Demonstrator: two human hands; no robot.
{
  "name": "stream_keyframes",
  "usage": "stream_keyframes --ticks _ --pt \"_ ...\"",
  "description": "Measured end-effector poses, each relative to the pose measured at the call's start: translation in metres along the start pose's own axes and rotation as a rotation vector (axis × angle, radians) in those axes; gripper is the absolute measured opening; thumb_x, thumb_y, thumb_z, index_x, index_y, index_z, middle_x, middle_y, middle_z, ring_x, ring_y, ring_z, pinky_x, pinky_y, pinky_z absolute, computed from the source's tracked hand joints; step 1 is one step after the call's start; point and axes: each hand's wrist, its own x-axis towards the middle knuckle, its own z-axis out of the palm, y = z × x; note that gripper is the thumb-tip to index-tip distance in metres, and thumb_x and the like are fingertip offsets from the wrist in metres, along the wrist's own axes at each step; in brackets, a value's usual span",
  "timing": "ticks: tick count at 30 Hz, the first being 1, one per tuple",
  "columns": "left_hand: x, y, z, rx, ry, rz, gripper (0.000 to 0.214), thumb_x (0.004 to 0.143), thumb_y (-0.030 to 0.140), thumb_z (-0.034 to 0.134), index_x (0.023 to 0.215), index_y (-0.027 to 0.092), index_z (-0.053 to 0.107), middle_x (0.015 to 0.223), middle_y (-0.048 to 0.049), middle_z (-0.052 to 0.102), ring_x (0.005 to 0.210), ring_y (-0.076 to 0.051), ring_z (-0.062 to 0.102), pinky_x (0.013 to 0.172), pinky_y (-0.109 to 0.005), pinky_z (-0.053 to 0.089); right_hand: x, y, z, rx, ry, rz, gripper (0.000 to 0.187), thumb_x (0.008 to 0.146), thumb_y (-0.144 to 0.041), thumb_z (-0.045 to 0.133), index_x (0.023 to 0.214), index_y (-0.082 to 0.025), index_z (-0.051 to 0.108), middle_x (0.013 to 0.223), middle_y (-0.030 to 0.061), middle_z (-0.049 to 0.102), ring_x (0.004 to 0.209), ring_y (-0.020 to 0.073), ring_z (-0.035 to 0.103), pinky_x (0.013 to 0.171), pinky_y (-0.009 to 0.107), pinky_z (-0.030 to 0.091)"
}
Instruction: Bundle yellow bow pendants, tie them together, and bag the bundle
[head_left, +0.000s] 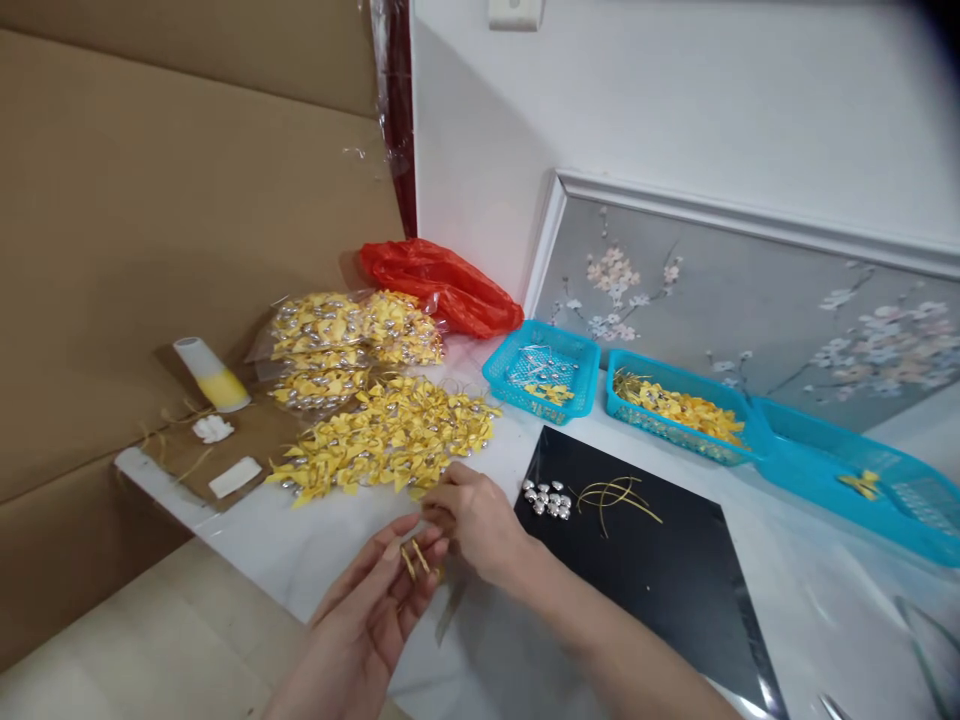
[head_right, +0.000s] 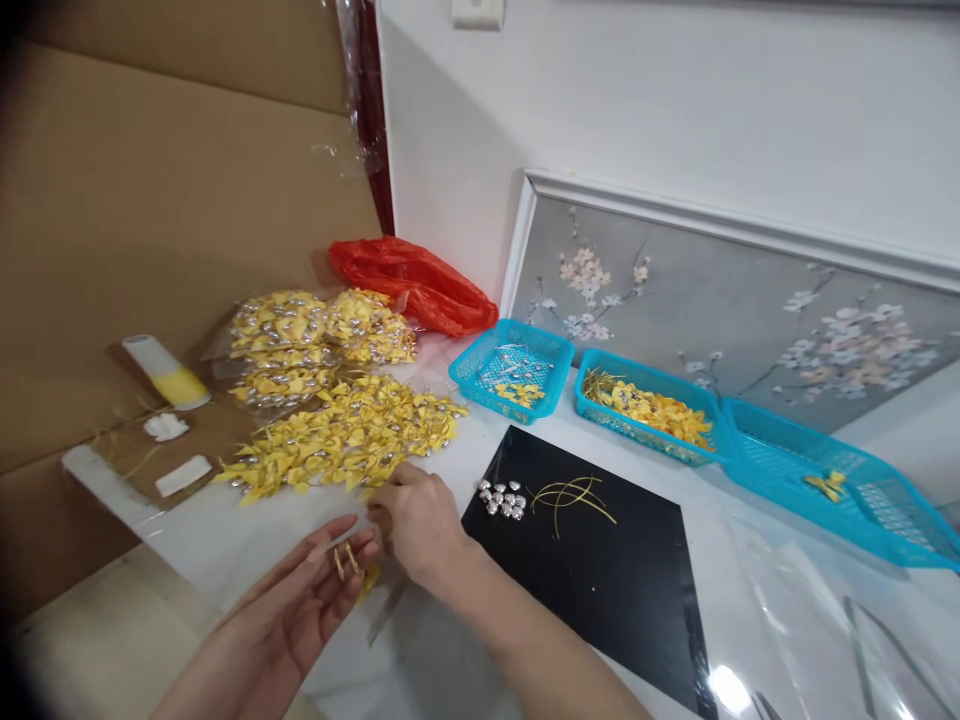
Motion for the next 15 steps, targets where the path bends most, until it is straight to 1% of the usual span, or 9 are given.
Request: stream_keyframes --ticks 3,5,7,9,12,15 --pt "-0.002 0.001 0.002 0.0 0.043 0.012 0.025 0.08 0.006 0.056 0.104 0.012 0.063 0.1 -0.0158 0.07 0.095 -0.022 0.066 0.075 -0.025 0.056 -0.004 0.004 -0.009 0.059 0.069 0.056 0.012 0.081 -0.014 0.058 0.082 -0.017 0.069 0.085 0.0028 0.06 0.073 0.0112 0.056 0.066 0.02 0.042" --pt "-0.002 0.0 0.004 0.001 0.053 0.026 0.024 0.081 0.006 0.055 0.103 0.012 0.062 0.105 -0.0164 0.069 0.1 -0.023 0.064 0.077 -0.025 0.056 -0.01 0.006 -0.018 0.097 0.082 0.096 0.01 0.08 -0.014 0.059 0.081 -0.017 0.068 0.078 0.0008 0.062 0.066 0.0103 0.056 0.062 0.019 0.042" --pt "-0.002 -0.002 0.006 0.012 0.035 0.038 0.023 0.082 0.007 0.055 0.103 0.012 0.063 0.109 -0.0167 0.067 0.104 -0.024 0.062 0.08 -0.026 0.056 -0.018 0.006 -0.026 0.124 0.076 0.125 0.011 0.078 -0.012 0.058 0.079 -0.018 0.067 0.071 -0.0014 0.063 0.061 0.0099 0.056 0.057 0.019 0.042" --pt "-0.001 -0.007 0.007 0.026 -0.009 0.032 0.024 0.082 0.008 0.056 0.104 0.012 0.063 0.112 -0.0164 0.066 0.107 -0.025 0.06 0.084 -0.028 0.055 -0.027 0.002 -0.029 0.136 0.092 0.143 0.015 0.077 -0.009 0.056 0.078 -0.018 0.067 0.069 -0.002 0.063 0.061 0.0101 0.056 0.058 0.019 0.041" --pt "-0.003 -0.015 0.008 0.025 -0.081 0.002 0.027 0.081 0.009 0.059 0.107 0.013 0.062 0.114 -0.0156 0.065 0.11 -0.026 0.059 0.088 -0.032 0.053 -0.037 -0.008 -0.03 0.09 0.173 0.121 0.016 0.077 -0.006 0.053 0.076 -0.017 0.066 0.072 0.0001 0.062 0.068 0.0117 0.057 0.063 0.021 0.041" --pt "-0.006 -0.019 0.008 0.02 -0.087 -0.021 0.03 0.079 0.01 0.062 0.109 0.014 0.062 0.113 -0.0156 0.066 0.11 -0.027 0.059 0.091 -0.034 0.052 -0.038 -0.014 -0.03 -0.033 0.233 0.096 0.02 0.077 -0.003 0.047 0.075 -0.016 0.062 0.074 0.0022 0.058 0.07 0.0135 0.056 0.064 0.023 0.039"
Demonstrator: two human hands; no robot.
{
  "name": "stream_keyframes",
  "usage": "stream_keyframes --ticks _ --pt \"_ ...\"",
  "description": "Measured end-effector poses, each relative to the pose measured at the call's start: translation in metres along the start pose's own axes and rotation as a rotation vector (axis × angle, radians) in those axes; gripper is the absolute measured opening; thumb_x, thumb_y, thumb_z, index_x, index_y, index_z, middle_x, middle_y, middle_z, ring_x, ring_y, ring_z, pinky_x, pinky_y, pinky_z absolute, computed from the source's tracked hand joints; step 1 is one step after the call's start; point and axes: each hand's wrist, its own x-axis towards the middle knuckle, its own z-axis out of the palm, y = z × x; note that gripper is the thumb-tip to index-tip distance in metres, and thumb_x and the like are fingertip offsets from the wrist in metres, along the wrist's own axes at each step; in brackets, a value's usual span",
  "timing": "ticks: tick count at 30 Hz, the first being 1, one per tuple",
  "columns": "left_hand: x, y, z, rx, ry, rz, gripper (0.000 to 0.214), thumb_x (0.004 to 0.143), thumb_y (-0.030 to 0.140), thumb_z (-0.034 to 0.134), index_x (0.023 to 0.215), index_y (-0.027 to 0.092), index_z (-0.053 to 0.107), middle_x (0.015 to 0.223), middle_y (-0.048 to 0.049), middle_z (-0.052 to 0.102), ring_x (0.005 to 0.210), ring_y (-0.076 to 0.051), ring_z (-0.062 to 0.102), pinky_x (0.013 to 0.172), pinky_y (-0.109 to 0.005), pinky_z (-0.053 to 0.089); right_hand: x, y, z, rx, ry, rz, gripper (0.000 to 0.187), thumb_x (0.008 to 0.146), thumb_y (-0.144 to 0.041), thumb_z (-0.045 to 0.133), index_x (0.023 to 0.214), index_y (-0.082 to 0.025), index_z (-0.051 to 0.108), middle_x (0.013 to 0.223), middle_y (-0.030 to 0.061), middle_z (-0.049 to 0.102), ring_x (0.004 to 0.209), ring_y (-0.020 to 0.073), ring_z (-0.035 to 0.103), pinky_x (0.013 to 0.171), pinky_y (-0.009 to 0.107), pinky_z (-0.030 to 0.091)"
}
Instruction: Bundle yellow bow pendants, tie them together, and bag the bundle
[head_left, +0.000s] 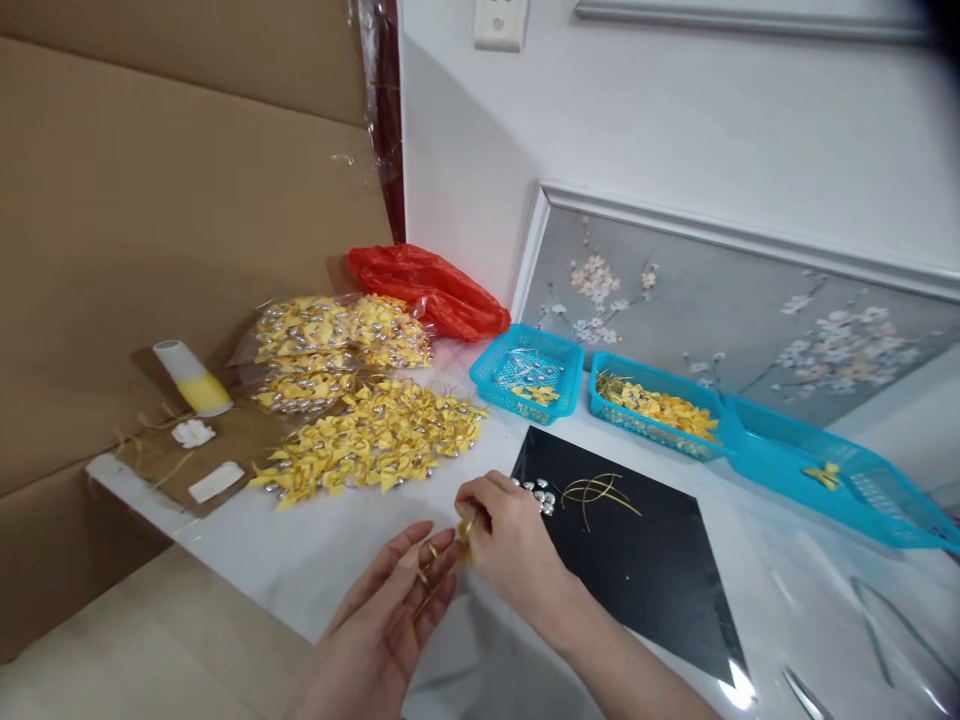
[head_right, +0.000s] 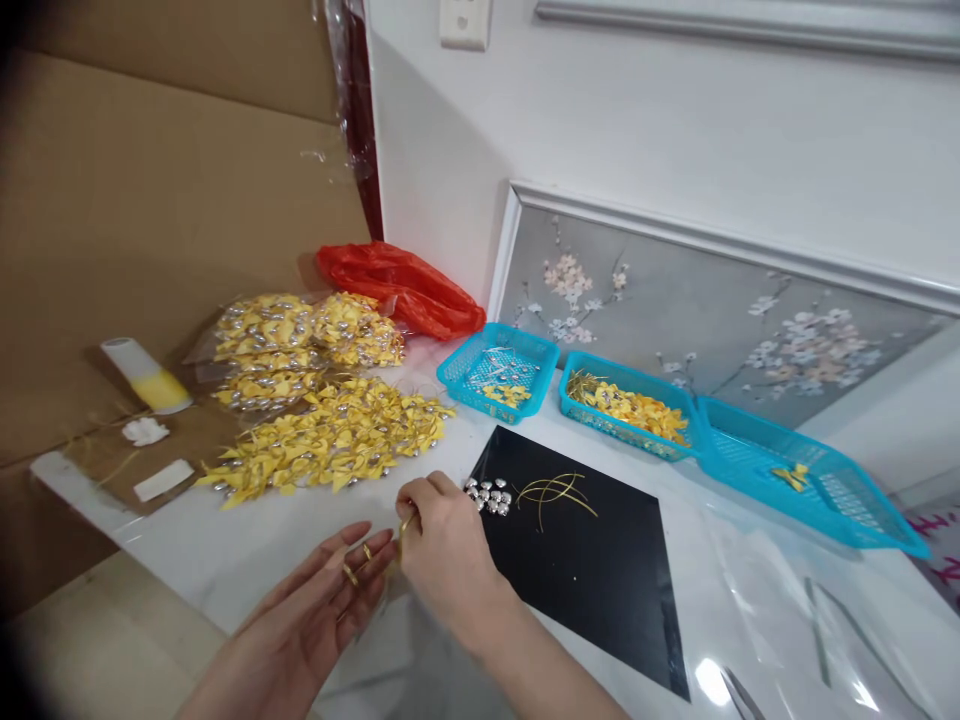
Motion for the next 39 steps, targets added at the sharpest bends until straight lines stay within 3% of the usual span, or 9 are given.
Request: stream_keyframes --ticks 4,8,11,15,20,25,31,35,39 --pt "-0.005 0.0 0.002 0.007 0.027 -0.022 0.034 0.078 0.011 0.064 0.111 0.014 0.06 0.11 -0.0152 0.067 0.108 -0.027 0.06 0.091 -0.035 0.052 0.006 -0.002 0.0 -0.174 0.006 0.046 0.02 0.073 -0.001 0.045 0.073 -0.017 0.058 0.074 0.0029 0.056 0.066 0.015 0.054 0.06 0.024 0.036" --pt "-0.005 -0.001 0.004 -0.089 -0.046 -0.052 0.033 0.079 0.016 0.062 0.113 0.018 0.06 0.114 -0.0126 0.066 0.112 -0.026 0.057 0.095 -0.036 0.048 0.002 -0.008 0.001 -0.256 -0.023 0.05 0.017 0.078 -0.006 0.046 0.078 -0.018 0.058 0.077 0.0038 0.058 0.068 0.0167 0.055 0.06 0.026 0.036" --pt "0.001 -0.005 0.003 -0.164 -0.119 -0.07 0.031 0.082 0.02 0.06 0.113 0.019 0.06 0.117 -0.0118 0.065 0.114 -0.026 0.056 0.093 -0.035 0.048 -0.013 -0.018 0.001 -0.265 -0.089 -0.009 0.014 0.081 -0.009 0.048 0.082 -0.02 0.058 0.082 0.0045 0.06 0.074 0.0183 0.056 0.062 0.027 0.038" --pt "0.011 -0.002 0.001 -0.176 -0.103 -0.042 0.025 0.083 0.018 0.058 0.108 0.019 0.062 0.119 -0.0111 0.063 0.114 -0.025 0.055 0.088 -0.032 0.05 -0.021 -0.024 -0.006 -0.136 -0.168 -0.056 0.012 0.081 -0.014 0.054 0.087 -0.022 0.061 0.088 0.0023 0.063 0.082 0.0175 0.058 0.07 0.026 0.042" --pt "0.015 0.015 0.003 -0.105 -0.032 0.024 0.026 0.086 0.016 0.052 0.111 0.02 0.06 0.124 -0.011 0.061 0.118 -0.022 0.052 0.092 -0.034 0.049 0.026 0.01 -0.012 -0.096 -0.037 0.056 0.015 0.084 -0.017 0.053 0.09 -0.021 0.066 0.085 0.0017 0.064 0.072 0.0134 0.06 0.072 0.024 0.044" --pt "0.012 0.026 0.008 -0.108 -0.018 0.04 0.028 0.087 0.016 0.05 0.113 0.019 0.058 0.123 -0.0117 0.061 0.117 -0.022 0.053 0.093 -0.033 0.049 0.08 0.054 0.004 -0.145 0.017 0.118 0.035 0.079 -0.012 0.055 0.112 -0.021 0.061 0.094 0.0053 0.063 0.075 0.0157 0.059 0.074 0.028 0.044" --pt "0.013 0.024 0.005 -0.104 -0.012 0.05 0.029 0.086 0.017 0.052 0.115 0.017 0.056 0.121 -0.0144 0.062 0.117 -0.023 0.053 0.093 -0.033 0.05 0.087 0.067 0.014 -0.133 0.014 0.121 0.019 0.074 -0.011 0.057 0.085 -0.021 0.069 0.09 0.0052 0.062 0.076 0.0171 0.058 0.073 0.028 0.043" --pt "0.014 0.021 0.005 -0.088 -0.008 0.045 0.029 0.086 0.015 0.052 0.114 0.015 0.056 0.121 -0.0159 0.062 0.116 -0.024 0.055 0.092 -0.033 0.051 0.081 0.065 0.004 -0.064 0.014 0.118 0.008 0.074 -0.016 0.06 0.073 -0.017 0.067 0.082 0.004 0.062 0.07 0.0148 0.057 0.072 0.027 0.043" --pt "0.014 0.016 0.01 -0.052 -0.045 0.012 0.032 0.084 0.014 0.055 0.116 0.016 0.055 0.122 -0.0154 0.061 0.116 -0.024 0.054 0.092 -0.032 0.051 0.067 0.062 -0.015 0.06 -0.039 0.137 0.013 0.078 -0.024 0.057 0.071 -0.016 0.064 0.065 0.0001 0.061 0.058 0.0126 0.056 0.06 0.024 0.043"
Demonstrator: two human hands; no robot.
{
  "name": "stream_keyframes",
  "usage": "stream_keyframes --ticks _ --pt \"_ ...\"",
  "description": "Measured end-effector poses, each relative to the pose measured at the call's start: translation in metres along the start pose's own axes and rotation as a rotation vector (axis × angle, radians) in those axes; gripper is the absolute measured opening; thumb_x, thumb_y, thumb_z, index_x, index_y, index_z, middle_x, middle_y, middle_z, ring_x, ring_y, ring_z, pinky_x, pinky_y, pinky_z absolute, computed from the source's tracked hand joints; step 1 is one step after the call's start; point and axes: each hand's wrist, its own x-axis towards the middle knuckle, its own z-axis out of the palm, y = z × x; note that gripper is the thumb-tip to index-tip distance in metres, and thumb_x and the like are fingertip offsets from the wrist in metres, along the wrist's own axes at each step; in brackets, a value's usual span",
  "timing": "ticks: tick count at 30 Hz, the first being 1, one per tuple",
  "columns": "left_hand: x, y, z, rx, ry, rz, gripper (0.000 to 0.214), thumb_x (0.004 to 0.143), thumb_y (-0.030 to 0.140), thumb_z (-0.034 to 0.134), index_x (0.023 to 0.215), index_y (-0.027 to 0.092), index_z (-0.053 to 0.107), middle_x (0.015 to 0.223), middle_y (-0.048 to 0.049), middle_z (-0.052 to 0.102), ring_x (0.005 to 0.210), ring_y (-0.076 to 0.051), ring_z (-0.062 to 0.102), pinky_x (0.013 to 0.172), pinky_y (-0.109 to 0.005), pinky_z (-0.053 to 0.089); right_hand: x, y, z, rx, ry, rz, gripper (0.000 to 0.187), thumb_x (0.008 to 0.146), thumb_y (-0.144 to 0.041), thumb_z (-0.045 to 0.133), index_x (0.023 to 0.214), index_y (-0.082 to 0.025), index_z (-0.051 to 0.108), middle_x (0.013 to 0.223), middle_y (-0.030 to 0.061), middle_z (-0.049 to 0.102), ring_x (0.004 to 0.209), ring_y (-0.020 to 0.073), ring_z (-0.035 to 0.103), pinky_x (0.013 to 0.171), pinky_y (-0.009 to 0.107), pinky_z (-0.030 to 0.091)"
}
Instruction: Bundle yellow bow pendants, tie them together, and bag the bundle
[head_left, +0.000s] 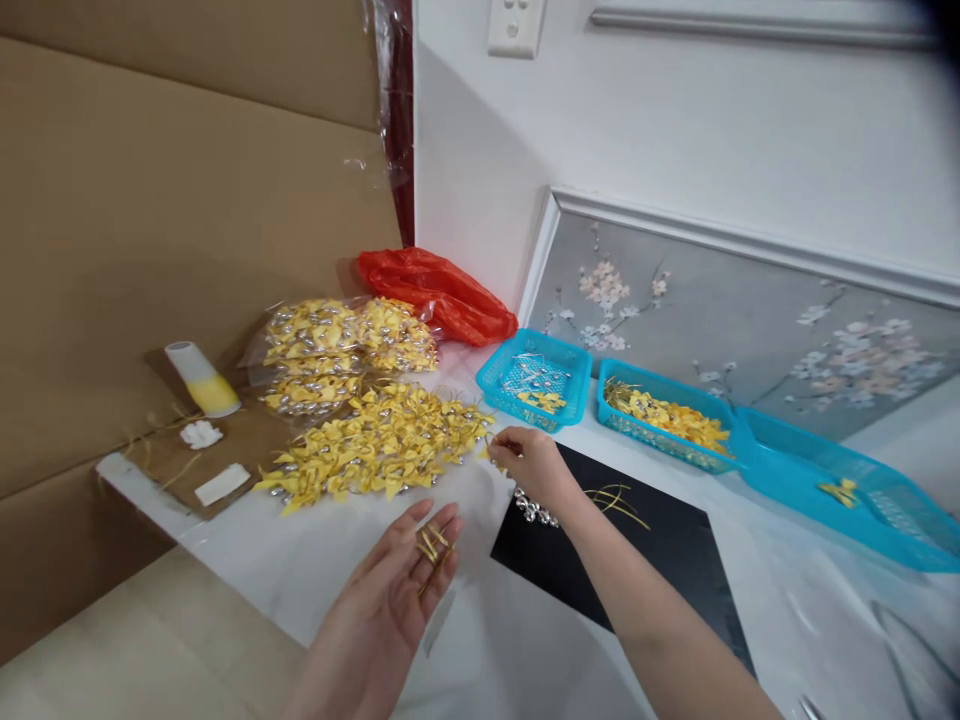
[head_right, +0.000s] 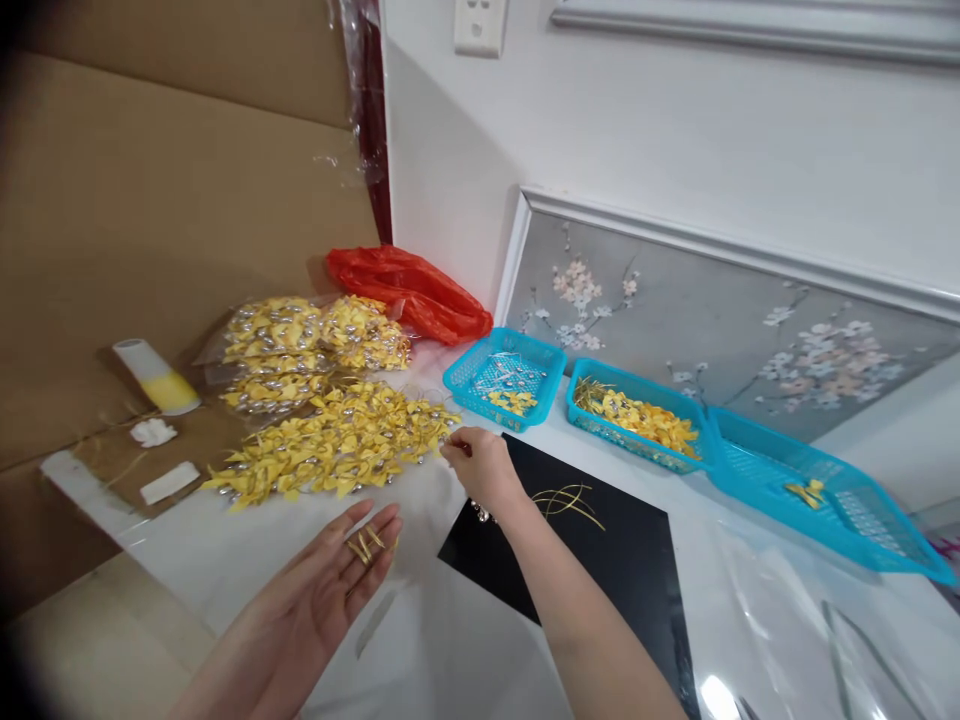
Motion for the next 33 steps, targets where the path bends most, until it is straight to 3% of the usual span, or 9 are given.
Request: stream_keyframes --ticks 4,8,11,14,18,21,24,29,33 --pt "-0.001 -0.007 0.003 0.026 -0.052 -0.021 0.035 0.084 0.013 0.055 0.118 0.017 0.055 0.124 -0.0146 0.06 0.117 -0.024 0.053 0.093 -0.032 0.05 -0.026 -0.003 -0.013 0.123 -0.069 0.025 0.015 0.083 -0.025 0.051 0.077 -0.016 0.061 0.06 -0.0021 0.059 0.051 0.0101 0.054 0.051 0.02 0.043" --pt "-0.001 -0.015 0.006 0.044 -0.068 -0.041 0.036 0.084 0.013 0.054 0.12 0.017 0.054 0.124 -0.0147 0.06 0.116 -0.024 0.054 0.093 -0.033 0.05 -0.053 -0.016 -0.012 0.172 -0.077 0.02 0.013 0.085 -0.02 0.05 0.079 -0.017 0.061 0.059 -0.0027 0.058 0.052 0.0098 0.055 0.052 0.019 0.044" --pt "0.001 -0.02 0.008 0.034 -0.086 -0.055 0.033 0.085 0.014 0.053 0.119 0.015 0.055 0.123 -0.015 0.06 0.114 -0.024 0.056 0.092 -0.033 0.05 -0.072 -0.028 -0.004 0.068 -0.014 -0.126 0.014 0.085 -0.014 0.051 0.079 -0.018 0.063 0.071 0.0011 0.062 0.067 0.0123 0.058 0.065 0.022 0.046" --pt "0.004 -0.021 0.007 0.005 -0.112 -0.065 0.03 0.086 0.015 0.052 0.116 0.014 0.056 0.122 -0.0153 0.06 0.112 -0.023 0.057 0.091 -0.031 0.051 -0.089 -0.034 0.004 -0.055 -0.054 -0.318 0.021 0.088 -0.01 0.044 0.091 -0.018 0.064 0.088 0.0052 0.064 0.082 0.0142 0.059 0.075 0.023 0.047" --pt "0.007 -0.018 0.005 -0.009 -0.099 -0.078 0.029 0.086 0.01 0.049 0.114 0.014 0.058 0.121 -0.0156 0.061 0.111 -0.022 0.058 0.088 -0.029 0.052 -0.099 -0.038 0.004 -0.135 -0.084 -0.392 0.018 0.088 -0.014 0.048 0.095 -0.019 0.064 0.094 0.0055 0.063 0.085 0.0147 0.06 0.076 0.023 0.047" --pt "0.007 -0.014 0.005 0.013 -0.059 -0.042 0.03 0.085 0.007 0.049 0.114 0.013 0.057 0.12 -0.0168 0.062 0.111 -0.023 0.058 0.088 -0.03 0.052 -0.083 -0.035 -0.001 -0.085 -0.025 -0.32 0.012 0.088 -0.02 0.054 0.092 -0.021 0.065 0.09 0.0017 0.063 0.078 0.0119 0.06 0.075 0.021 0.046" --pt "0.007 -0.012 0.006 0.06 -0.04 -0.021 0.035 0.085 0.007 0.05 0.119 0.013 0.053 0.12 -0.0185 0.062 0.111 -0.025 0.058 0.087 -0.031 0.053 -0.045 -0.025 0.001 -0.103 0.06 -0.199 0.013 0.088 -0.018 0.053 0.09 -0.02 0.065 0.084 0.0007 0.063 0.074 0.011 0.059 0.073 0.02 0.045" --pt "0.005 -0.015 0.007 0.061 -0.08 -0.056 0.037 0.084 0.009 0.053 0.121 0.013 0.051 0.119 -0.0202 0.062 0.112 -0.026 0.057 0.087 -0.031 0.053 0.023 -0.004 0.021 -0.159 0.093 -0.106 0.034 0.08 -0.012 0.056 0.112 -0.022 0.061 0.104 0.0065 0.061 0.082 0.0162 0.06 0.078 0.027 0.045" --pt "0.003 -0.016 0.007 0.061 -0.08 -0.067 0.037 0.084 0.011 0.054 0.121 0.014 0.051 0.119 -0.02 0.062 0.113 -0.027 0.056 0.088 -0.032 0.053 0.042 0.003 0.031 -0.162 0.084 -0.044 0.02 0.076 -0.009 0.055 0.089 -0.018 0.068 0.095 0.0077 0.064 0.086 0.0188 0.06 0.078 0.027 0.043"
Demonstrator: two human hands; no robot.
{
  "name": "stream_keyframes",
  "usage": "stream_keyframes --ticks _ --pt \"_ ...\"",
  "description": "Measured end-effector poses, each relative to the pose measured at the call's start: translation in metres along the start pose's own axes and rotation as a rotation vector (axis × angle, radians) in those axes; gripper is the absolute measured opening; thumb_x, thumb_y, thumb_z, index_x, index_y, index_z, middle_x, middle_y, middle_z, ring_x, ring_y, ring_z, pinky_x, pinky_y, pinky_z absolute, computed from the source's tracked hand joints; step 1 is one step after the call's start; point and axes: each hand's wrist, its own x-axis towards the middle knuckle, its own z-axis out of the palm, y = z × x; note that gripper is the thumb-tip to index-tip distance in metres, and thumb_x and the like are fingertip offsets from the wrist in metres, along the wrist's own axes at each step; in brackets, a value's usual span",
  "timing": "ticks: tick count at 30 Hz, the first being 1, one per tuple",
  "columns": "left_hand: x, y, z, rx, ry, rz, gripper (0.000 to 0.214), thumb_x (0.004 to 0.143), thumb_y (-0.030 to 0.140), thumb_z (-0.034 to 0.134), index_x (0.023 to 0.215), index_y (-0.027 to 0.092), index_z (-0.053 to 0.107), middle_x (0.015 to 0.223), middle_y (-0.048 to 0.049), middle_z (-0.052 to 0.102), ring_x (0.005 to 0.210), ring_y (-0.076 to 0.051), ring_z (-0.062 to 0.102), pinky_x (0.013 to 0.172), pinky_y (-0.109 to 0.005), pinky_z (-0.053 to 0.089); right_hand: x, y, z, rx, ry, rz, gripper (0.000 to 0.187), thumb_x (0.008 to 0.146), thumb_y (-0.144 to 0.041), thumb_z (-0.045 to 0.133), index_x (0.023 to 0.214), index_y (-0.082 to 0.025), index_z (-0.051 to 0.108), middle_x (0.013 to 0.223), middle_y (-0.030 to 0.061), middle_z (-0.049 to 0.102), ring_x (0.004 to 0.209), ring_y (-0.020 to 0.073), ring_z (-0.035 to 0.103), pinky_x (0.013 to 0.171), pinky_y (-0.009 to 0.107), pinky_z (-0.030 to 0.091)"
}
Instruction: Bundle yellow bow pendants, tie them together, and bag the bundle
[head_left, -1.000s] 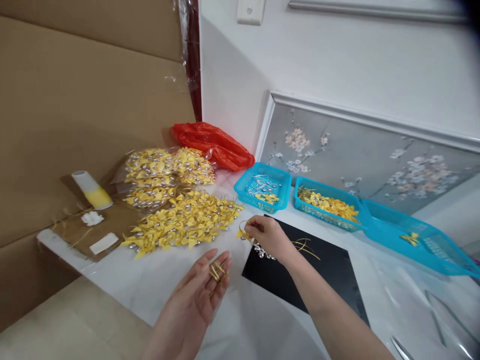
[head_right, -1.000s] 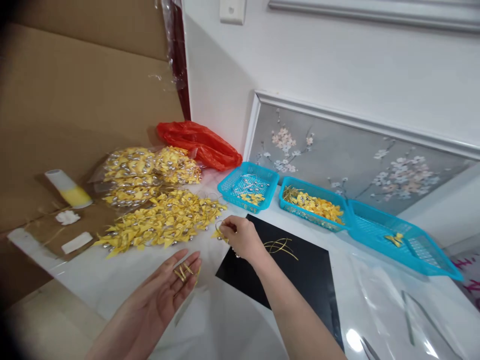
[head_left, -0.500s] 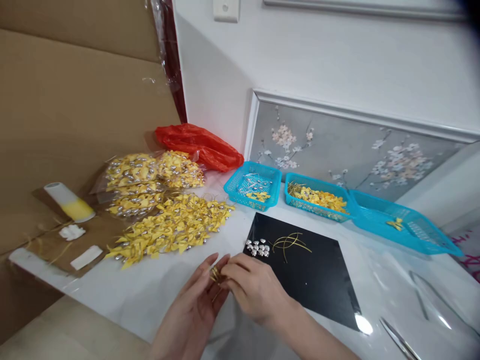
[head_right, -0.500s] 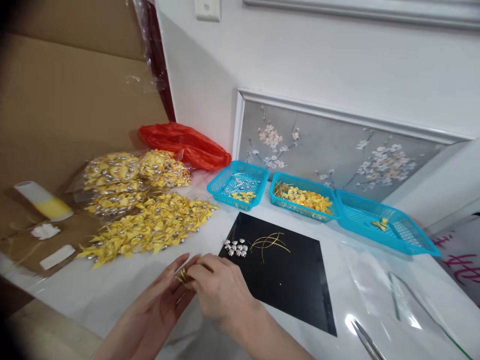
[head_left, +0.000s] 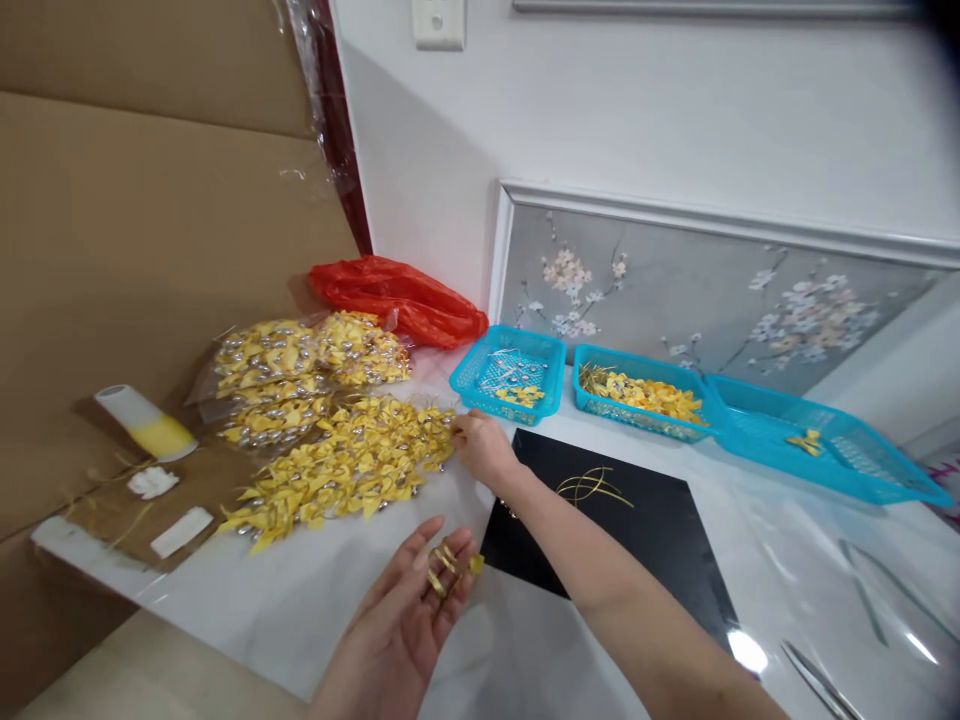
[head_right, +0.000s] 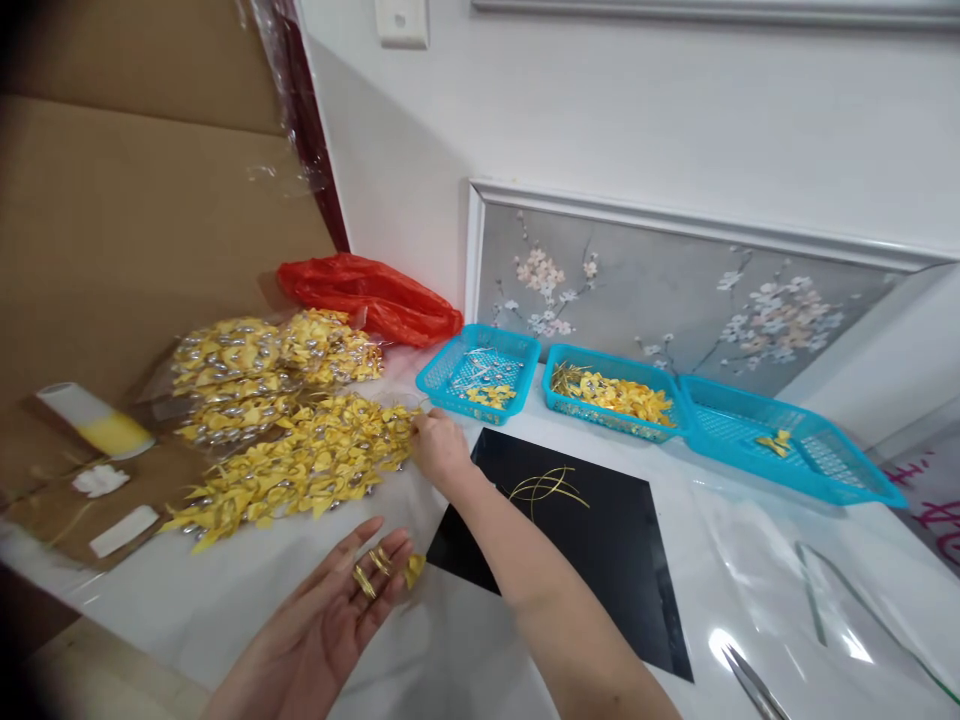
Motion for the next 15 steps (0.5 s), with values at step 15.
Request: stream_keyframes --ticks 15 --pt "0.007 -0.002 0.001 -0.088 0.043 0.021 0.028 0.089 0.016 0.046 0.115 0.015 0.057 0.121 -0.0159 0.061 0.113 -0.024 0.057 0.089 -0.033 0.053 -0.094 -0.013 -0.038 0.372 -0.172 0.096 0.011 0.081 -0.027 0.058 0.078 -0.018 0.063 0.064 -0.0014 0.063 0.058 0.0113 0.059 0.054 0.019 0.044"
